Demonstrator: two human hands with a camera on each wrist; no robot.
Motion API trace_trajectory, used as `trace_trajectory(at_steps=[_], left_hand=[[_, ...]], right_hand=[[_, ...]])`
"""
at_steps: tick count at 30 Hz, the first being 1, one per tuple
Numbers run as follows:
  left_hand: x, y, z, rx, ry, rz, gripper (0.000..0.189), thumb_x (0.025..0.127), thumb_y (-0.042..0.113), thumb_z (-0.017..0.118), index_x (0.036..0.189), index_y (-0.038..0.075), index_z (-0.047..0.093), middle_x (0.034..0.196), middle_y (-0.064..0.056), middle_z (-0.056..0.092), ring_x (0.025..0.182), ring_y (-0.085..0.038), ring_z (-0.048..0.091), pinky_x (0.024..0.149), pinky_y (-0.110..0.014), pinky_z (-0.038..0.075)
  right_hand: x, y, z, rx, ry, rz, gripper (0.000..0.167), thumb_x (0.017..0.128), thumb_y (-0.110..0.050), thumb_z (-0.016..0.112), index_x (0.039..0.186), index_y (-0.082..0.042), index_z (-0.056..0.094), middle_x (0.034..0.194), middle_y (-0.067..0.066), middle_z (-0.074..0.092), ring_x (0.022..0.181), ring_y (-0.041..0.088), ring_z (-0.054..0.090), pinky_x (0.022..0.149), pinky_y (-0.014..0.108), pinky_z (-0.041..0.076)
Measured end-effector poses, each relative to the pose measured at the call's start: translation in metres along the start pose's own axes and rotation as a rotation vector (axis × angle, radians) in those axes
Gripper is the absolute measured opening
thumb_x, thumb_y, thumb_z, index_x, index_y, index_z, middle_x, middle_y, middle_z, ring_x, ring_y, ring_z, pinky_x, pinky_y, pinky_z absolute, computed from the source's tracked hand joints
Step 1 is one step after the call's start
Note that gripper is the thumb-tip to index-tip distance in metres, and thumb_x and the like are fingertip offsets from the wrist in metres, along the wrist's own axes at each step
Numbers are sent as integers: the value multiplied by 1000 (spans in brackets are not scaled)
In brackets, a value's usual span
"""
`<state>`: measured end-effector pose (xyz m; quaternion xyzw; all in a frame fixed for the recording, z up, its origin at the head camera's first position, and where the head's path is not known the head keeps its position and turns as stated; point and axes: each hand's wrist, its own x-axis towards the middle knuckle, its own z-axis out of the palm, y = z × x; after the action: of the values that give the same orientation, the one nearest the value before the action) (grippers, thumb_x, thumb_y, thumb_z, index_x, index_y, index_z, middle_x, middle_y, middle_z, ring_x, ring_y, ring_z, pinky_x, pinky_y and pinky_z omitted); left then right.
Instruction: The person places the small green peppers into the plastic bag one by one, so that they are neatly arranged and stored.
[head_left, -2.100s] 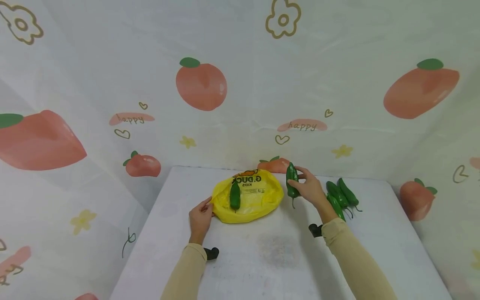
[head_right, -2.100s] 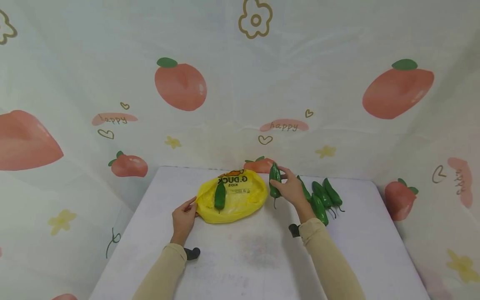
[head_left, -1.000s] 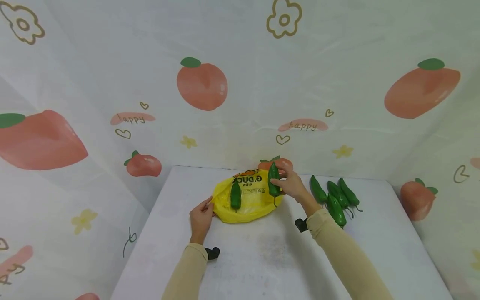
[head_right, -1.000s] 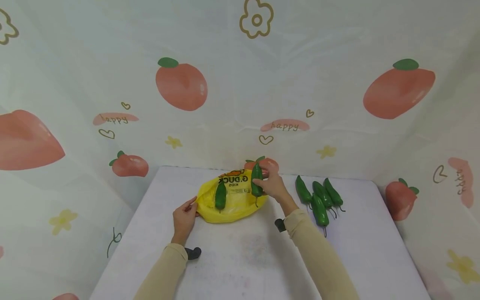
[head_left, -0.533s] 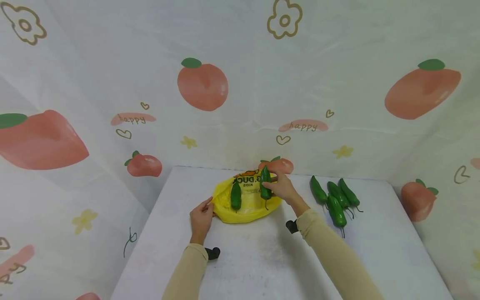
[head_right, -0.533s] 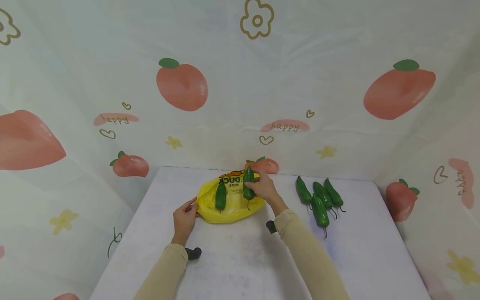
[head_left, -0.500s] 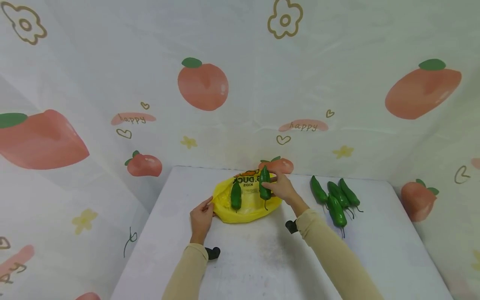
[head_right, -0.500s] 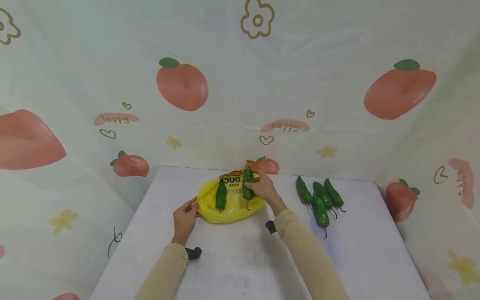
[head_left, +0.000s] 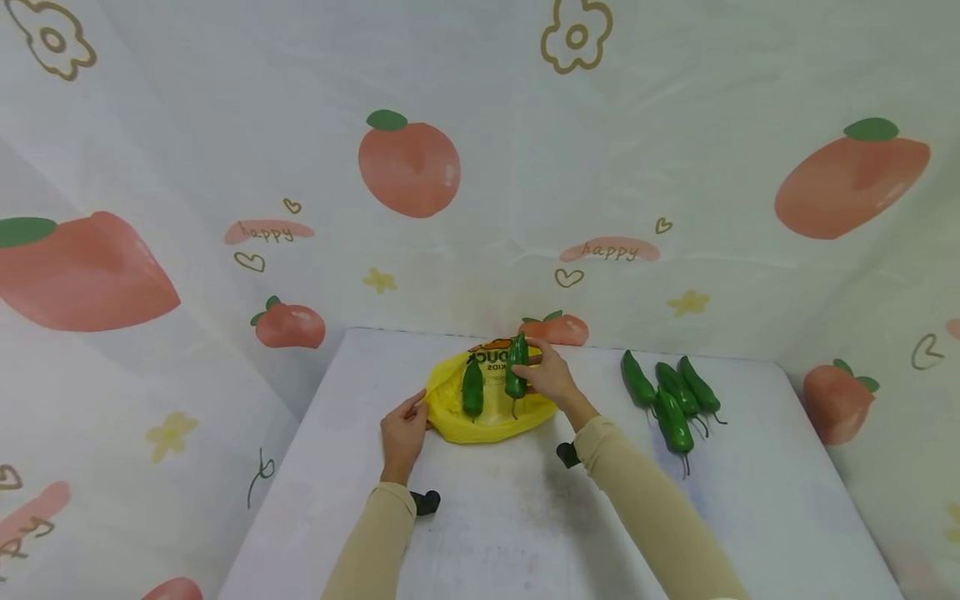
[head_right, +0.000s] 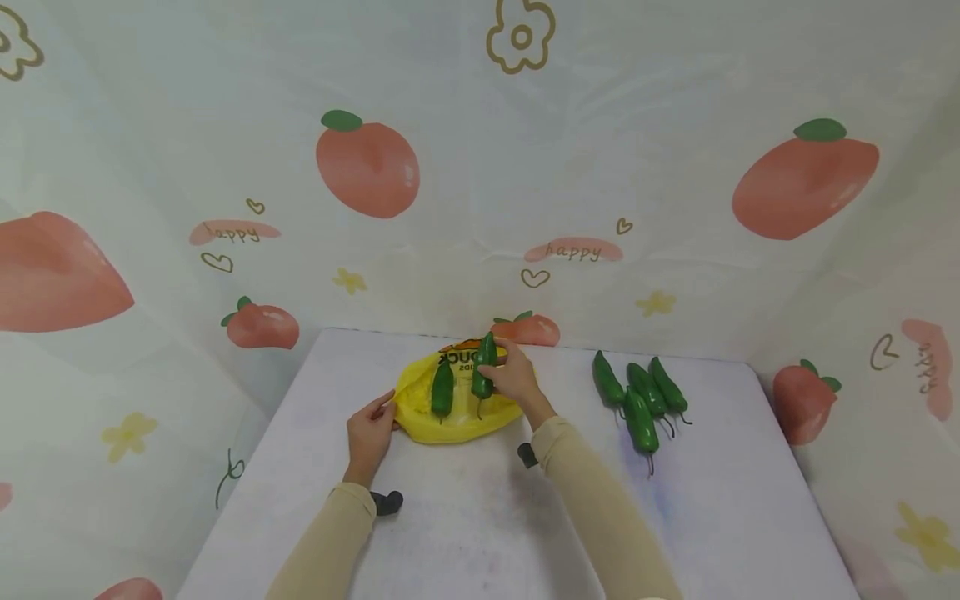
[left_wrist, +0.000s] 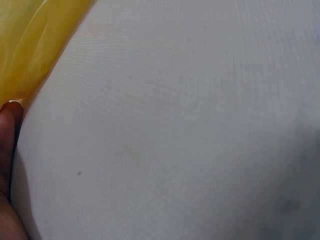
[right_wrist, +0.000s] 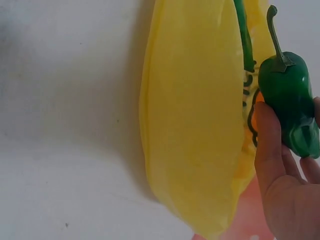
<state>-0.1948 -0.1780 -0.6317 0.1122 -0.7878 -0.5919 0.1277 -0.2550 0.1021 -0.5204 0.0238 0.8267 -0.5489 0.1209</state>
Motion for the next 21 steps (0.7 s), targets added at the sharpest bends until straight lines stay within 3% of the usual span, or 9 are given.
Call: trace_trajectory(at_steps=[6, 14, 21], left_hand=[[1, -2, 1, -14, 6, -1, 28, 96, 16, 69, 123, 16, 76, 97, -15, 79, 67, -6, 70, 61, -19, 60], [1, -5, 3, -17, 10, -4, 28, 97, 16, 69, 125, 17, 75, 97, -14, 78, 69, -8, 71, 61, -19, 60], [-1, -1, 2, -5, 9, -3, 29, 97, 16, 69, 125, 19, 75, 96, -14, 78, 70, -8, 71, 62, -19, 60]], right_hand=[[2, 2, 9, -4, 11, -3, 69, 95, -17, 72, 156, -13, 38, 132, 27, 58, 99, 33, 71, 73, 40, 66], [2, 5, 19, -11, -7, 42, 71, 96, -18, 71, 156, -9, 34, 136, 25, 56, 105, 34, 68, 84, 44, 64], [6, 7, 27, -6, -20, 42, 71, 97, -17, 70, 157, -8, 34, 137, 26, 56, 108, 35, 68, 82, 43, 65]])
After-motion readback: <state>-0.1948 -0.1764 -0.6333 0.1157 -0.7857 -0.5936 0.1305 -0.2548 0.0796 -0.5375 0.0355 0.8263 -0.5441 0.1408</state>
